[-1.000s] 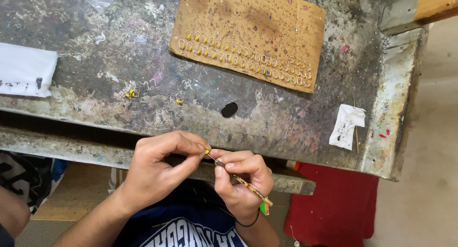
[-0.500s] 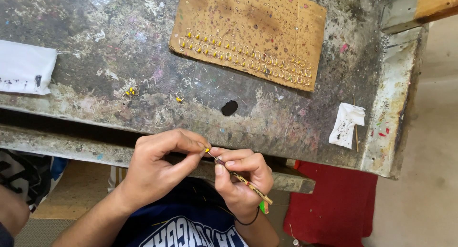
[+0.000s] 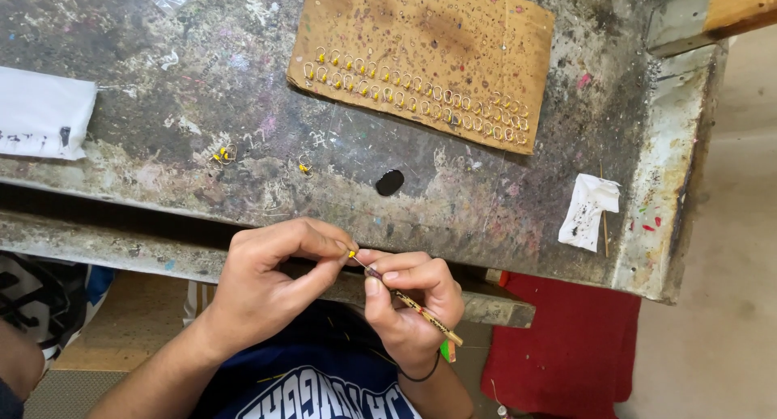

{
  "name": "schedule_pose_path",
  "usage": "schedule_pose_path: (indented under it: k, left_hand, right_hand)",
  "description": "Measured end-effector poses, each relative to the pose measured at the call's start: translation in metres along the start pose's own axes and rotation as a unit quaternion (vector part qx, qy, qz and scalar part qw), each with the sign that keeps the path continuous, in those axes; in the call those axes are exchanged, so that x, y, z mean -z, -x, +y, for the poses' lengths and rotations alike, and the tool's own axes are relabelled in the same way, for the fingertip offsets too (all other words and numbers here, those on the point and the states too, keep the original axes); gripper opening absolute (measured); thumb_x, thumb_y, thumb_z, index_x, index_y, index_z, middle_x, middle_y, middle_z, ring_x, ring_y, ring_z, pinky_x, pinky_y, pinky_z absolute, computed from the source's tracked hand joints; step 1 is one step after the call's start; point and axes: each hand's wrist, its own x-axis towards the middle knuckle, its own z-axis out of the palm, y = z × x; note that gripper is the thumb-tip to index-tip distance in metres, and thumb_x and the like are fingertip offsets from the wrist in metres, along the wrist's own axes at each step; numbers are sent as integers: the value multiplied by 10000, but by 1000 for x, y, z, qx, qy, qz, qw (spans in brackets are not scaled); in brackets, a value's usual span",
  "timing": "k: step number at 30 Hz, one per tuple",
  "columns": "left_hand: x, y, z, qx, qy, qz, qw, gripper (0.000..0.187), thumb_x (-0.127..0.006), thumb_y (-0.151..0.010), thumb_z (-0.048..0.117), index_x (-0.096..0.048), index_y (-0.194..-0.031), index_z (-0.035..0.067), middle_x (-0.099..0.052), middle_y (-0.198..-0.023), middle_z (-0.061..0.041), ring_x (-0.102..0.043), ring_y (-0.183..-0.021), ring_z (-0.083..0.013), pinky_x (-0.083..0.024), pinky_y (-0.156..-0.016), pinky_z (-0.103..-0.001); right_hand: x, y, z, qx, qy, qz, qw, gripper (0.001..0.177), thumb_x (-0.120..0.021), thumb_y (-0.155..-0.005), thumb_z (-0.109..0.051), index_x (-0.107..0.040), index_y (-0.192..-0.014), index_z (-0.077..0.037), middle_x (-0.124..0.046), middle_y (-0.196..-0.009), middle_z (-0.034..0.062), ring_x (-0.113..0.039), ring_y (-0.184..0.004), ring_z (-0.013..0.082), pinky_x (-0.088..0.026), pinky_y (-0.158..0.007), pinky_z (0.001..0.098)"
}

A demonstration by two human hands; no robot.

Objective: Painting small jewelry components with a fine brush at a workbench.

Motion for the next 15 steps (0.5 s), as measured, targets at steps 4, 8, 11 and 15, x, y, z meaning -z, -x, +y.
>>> schedule_pose_path:
  k: [4, 8, 11, 15]
  left_hand:
    - [0, -2, 2, -1, 8, -4, 1000, 111, -688, -882, -45, -654, -823, 43, -776, -882, -107, -777, -801, -159, -616, -734, -227]
    - [3, -4, 4, -14, 22, -25, 999, 94, -645, -932, -19, -663, -857, 34, -777, -860, -112, -779, -834, -189, -617, -790, -263]
    - [4, -6, 7, -18, 26, -28, 999, 104, -623, -939, -29, -641, -853, 28, -764, -855, -117, -778, -814, -198, -615, -797, -276]
    - [5, -5, 4, -16, 32, -25, 999, 111, -627, -908, -51, -636, -836, 34, -771, -851, -110, -790, -811, -197, -619, -783, -280]
  right_hand:
    - [1, 0, 0, -1, -49, 5, 999, 185, -686, -921, 12, -529, -961, -78, -666, -883, 164, -783, -880, 363, -678, -835, 415]
    - [15, -14, -7, 99, 19, 12, 995, 124, -702, -933, 31, -623, -994, -42, -673, -887, 127, -760, -720, 183, -671, -663, 203]
    - [36, -39, -17, 134, 226, 48, 964, 58, -725, -891, -83, -712, -923, -37, -747, -866, 110, -755, -770, 203, -648, -734, 280]
    - [24, -77, -40, 125, 317, 7, 940, 67, -734, -880, 50, -727, -902, -13, -743, -869, 129, -725, -785, 218, -580, -751, 302]
